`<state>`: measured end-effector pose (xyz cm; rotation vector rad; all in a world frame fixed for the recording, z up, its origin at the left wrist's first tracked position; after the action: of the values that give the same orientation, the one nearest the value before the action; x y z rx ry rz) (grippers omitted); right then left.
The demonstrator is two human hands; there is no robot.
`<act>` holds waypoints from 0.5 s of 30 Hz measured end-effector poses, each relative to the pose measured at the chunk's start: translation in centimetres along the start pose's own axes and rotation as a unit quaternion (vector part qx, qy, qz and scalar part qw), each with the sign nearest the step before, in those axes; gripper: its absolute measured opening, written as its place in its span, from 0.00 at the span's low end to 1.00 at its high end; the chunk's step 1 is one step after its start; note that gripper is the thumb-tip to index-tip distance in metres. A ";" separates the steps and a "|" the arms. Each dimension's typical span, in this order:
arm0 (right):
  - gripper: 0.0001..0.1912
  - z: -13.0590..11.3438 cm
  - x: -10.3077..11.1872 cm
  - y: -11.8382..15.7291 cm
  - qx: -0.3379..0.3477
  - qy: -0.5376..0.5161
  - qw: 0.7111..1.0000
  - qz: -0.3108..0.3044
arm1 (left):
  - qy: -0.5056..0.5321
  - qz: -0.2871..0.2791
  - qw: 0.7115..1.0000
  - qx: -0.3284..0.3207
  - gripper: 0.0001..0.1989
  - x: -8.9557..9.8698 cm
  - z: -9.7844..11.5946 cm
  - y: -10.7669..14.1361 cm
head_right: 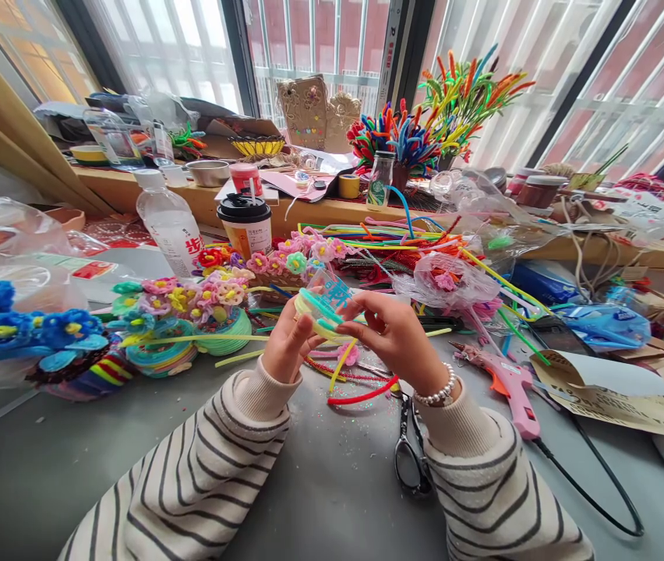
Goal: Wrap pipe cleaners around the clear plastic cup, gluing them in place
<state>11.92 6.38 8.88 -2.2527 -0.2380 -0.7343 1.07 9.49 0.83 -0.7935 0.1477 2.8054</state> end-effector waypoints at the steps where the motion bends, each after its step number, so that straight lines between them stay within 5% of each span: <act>1: 0.10 0.0 0.0 0.0 0.003 -0.001 1.000 -0.001 | -0.005 -0.001 1.000 0.006 0.33 -0.1 -0.1 0.0; 15: 0.10 0.1 1.3 0.0 0.013 0.067 0.997 0.047 | -0.009 0.033 0.999 0.006 0.33 1.1 -0.3 -0.6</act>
<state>13.03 6.38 9.59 -2.1641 -0.0744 -0.8239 0.45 10.25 -0.01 -0.7748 0.1911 2.8690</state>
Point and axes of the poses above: each hand's wrist, its own y-axis away from the middle knuckle, its own x-axis out of the back of the hand, z = x × y, the point moved 10 cm from there along -y, towards the middle knuckle, and after that the axes turned 10 degrees about x, right-handed, at the moved point
